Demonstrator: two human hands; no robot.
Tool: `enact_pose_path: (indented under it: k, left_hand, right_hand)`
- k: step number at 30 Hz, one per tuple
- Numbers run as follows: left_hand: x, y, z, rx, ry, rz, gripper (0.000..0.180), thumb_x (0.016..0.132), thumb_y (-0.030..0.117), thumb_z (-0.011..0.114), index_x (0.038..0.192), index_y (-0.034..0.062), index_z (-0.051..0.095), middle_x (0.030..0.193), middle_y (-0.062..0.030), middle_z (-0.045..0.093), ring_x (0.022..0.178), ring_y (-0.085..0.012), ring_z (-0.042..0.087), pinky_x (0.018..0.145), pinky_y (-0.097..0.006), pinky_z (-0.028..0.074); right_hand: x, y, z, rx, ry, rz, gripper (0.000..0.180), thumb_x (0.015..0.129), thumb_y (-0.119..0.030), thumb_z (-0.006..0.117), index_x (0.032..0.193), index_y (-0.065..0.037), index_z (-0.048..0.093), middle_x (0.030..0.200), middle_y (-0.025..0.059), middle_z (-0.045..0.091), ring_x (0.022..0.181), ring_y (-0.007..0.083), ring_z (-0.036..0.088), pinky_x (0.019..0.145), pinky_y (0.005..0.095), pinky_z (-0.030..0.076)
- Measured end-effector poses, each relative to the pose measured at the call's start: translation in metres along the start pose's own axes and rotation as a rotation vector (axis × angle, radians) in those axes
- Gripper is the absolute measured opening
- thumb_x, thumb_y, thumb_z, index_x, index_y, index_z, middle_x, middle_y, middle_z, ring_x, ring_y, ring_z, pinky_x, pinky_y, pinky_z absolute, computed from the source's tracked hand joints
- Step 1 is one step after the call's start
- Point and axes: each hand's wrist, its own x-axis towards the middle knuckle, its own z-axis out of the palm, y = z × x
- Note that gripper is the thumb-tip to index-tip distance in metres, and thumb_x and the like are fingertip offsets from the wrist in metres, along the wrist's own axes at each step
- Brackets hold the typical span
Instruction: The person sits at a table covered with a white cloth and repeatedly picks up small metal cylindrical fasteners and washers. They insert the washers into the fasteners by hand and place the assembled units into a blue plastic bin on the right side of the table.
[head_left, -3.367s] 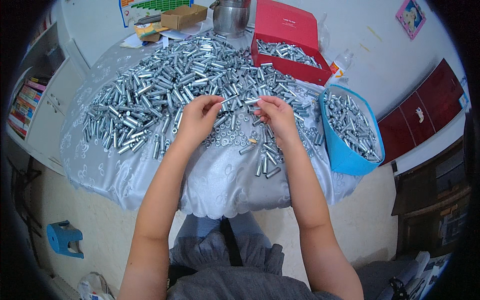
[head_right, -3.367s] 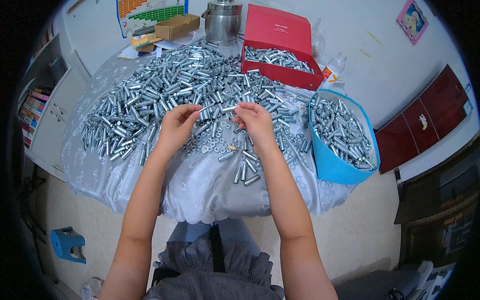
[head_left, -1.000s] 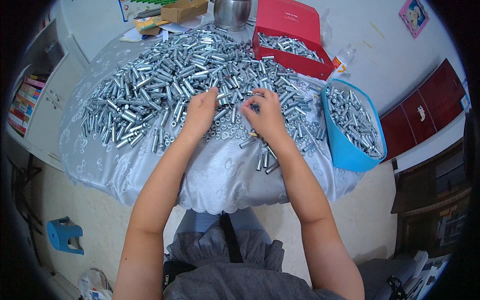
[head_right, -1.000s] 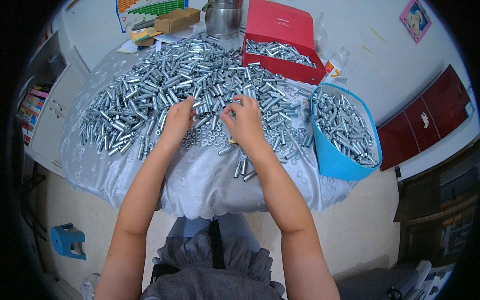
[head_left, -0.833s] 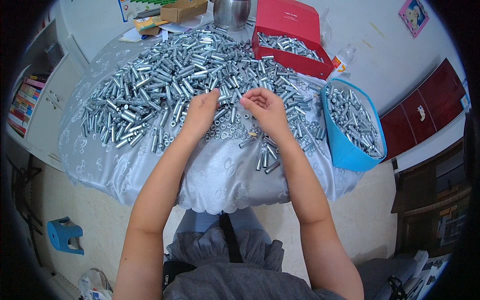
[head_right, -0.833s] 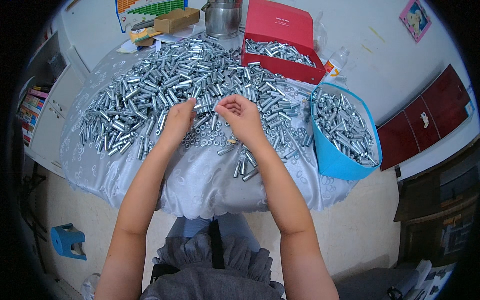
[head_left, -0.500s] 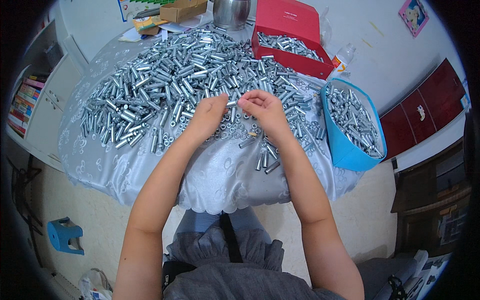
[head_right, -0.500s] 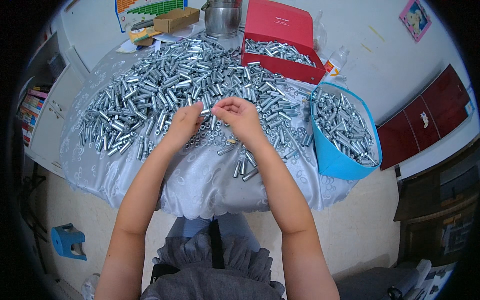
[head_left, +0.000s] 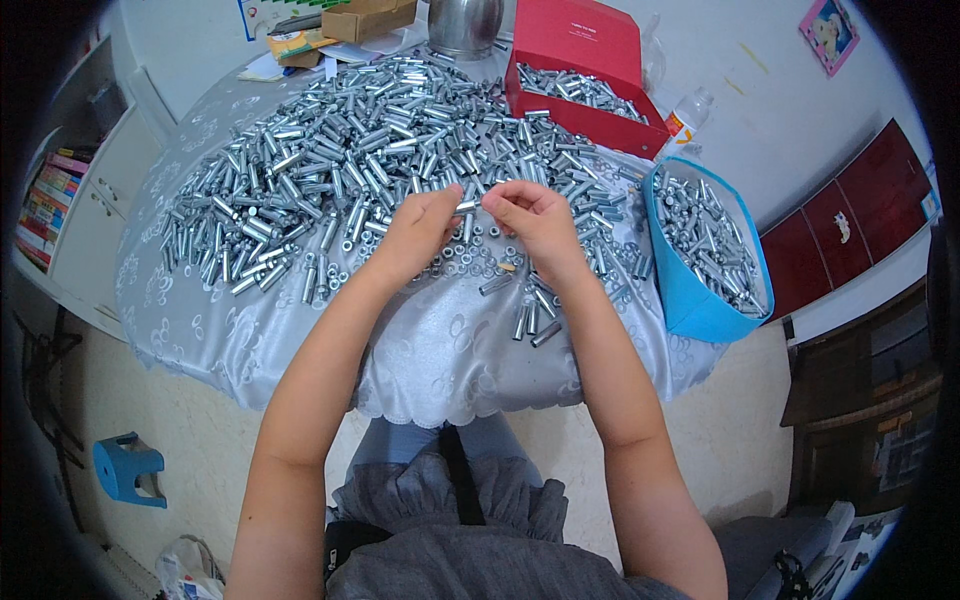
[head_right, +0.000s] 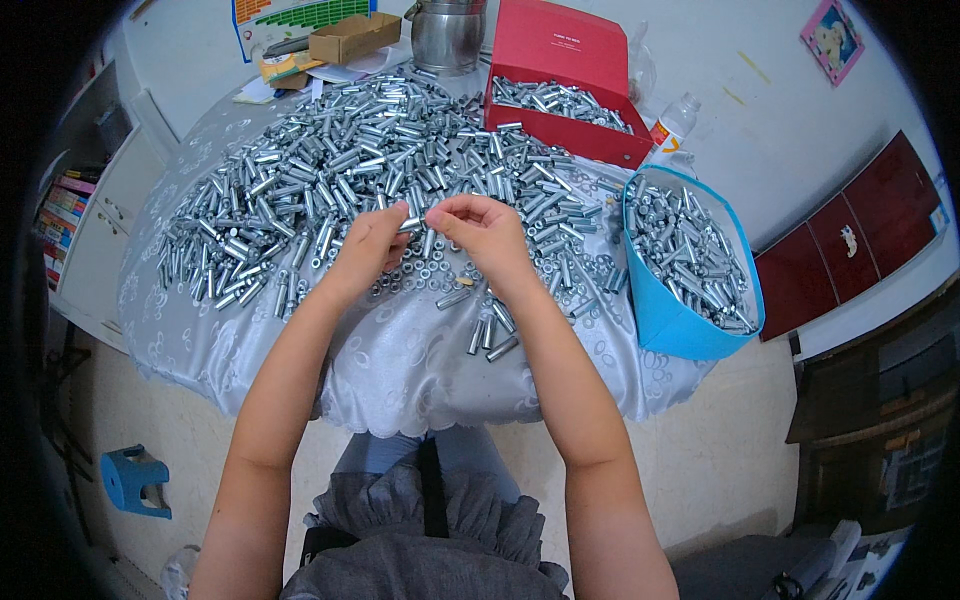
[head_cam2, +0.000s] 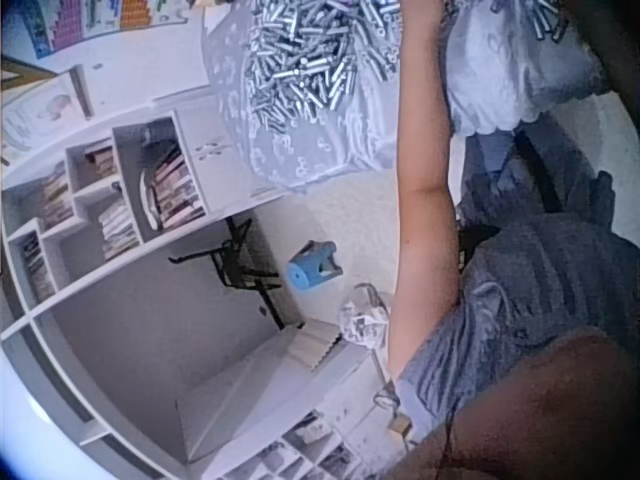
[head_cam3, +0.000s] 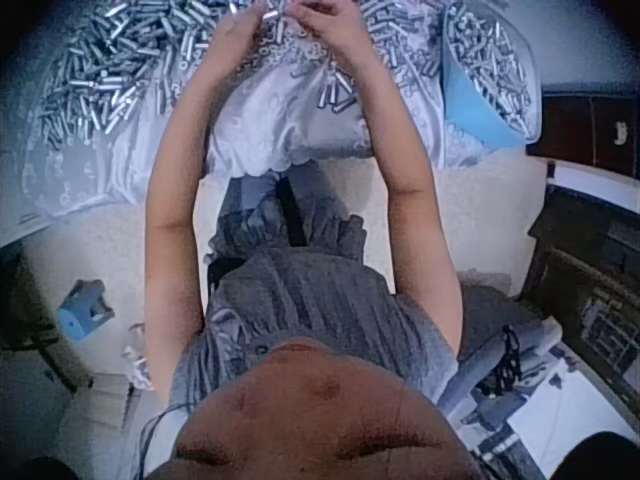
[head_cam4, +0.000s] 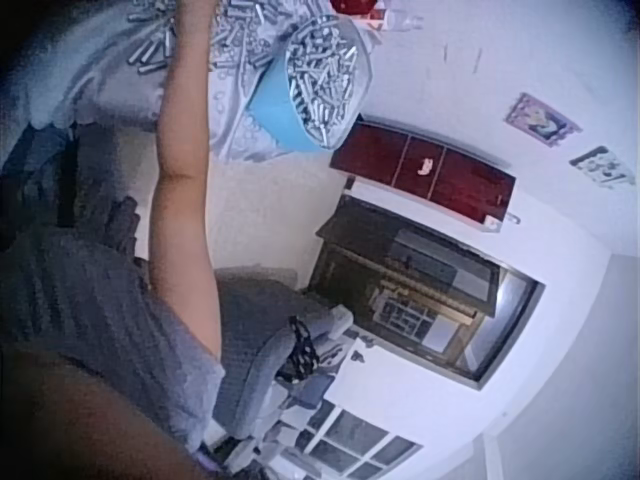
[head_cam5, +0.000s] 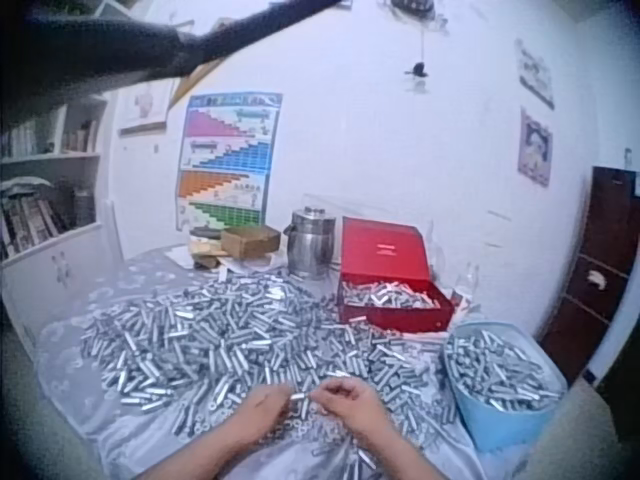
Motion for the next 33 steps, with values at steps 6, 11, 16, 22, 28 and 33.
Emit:
enact_pose_path:
  k: [6,11,16,22,28,33]
  left_hand:
    - [0.003,-0.004,-0.003,0.083,0.061,0.006,0.045,0.090,0.037,0.041,0.062,0.0036,0.052,0.053,0.0024,0.043,0.048,-0.0060,0.037,0.045,-0.023,0.030]
    - [0.005,-0.007,-0.005,0.091,0.054,0.022,0.042,0.089,0.037,0.042,0.060,0.0063,0.048,0.052,0.0031,0.041,0.046,-0.0056,0.036,0.043,-0.023,0.029]
    - [0.004,-0.006,-0.004,0.126,0.071,0.046,0.046,0.089,0.037,0.041,0.060,0.0035,0.051,0.052,0.0023,0.044,0.048,-0.0061,0.038,0.046,-0.023,0.031]
    - [0.008,-0.005,-0.012,0.070,0.230,0.095,0.045,0.089,0.037,0.042,0.058,0.0058,0.049,0.050,0.0033,0.041,0.045,-0.0055,0.035,0.042,-0.023,0.028]
    - [0.009,-0.007,-0.012,0.000,0.261,0.101,0.043,0.089,0.036,0.043,0.058,0.0062,0.049,0.050,0.0035,0.041,0.044,-0.0047,0.035,0.042,-0.023,0.027]
    - [0.009,-0.009,-0.014,-0.001,0.240,0.105,0.043,0.089,0.035,0.043,0.058,0.0062,0.050,0.050,0.0039,0.041,0.046,-0.0042,0.034,0.043,-0.022,0.027]
  right_hand:
    - [0.001,0.004,0.002,-0.043,0.016,-0.018,0.015,0.076,-0.013,0.067,0.085,-0.002,0.063,0.075,0.0003,0.060,0.065,0.0045,0.051,0.058,0.0173,0.040]
    - [0.000,0.005,0.002,-0.041,-0.027,-0.007,0.016,0.076,-0.011,0.067,0.088,-0.001,0.062,0.079,0.0019,0.061,0.067,0.0050,0.053,0.061,0.0175,0.042]
    - [-0.003,0.005,0.007,-0.045,-0.065,-0.098,0.018,0.080,-0.014,0.063,0.091,0.000,0.061,0.081,0.0025,0.061,0.069,0.0067,0.054,0.062,0.0186,0.043]
    - [0.001,0.010,0.000,-0.435,0.003,-0.190,0.022,0.076,-0.021,0.065,0.090,-0.005,0.063,0.086,0.0028,0.063,0.079,0.0131,0.054,0.076,0.0273,0.042]
    - [-0.004,0.022,0.005,-0.938,-0.142,-0.379,0.023,0.070,-0.018,0.066,0.091,-0.008,0.064,0.097,0.0086,0.058,0.097,0.0252,0.046,0.088,0.0327,0.035]
    - [-0.004,0.025,0.001,-0.993,-0.043,-0.349,0.023,0.068,-0.016,0.060,0.090,-0.009,0.064,0.093,0.0107,0.054,0.093,0.0276,0.044,0.086,0.0348,0.037]
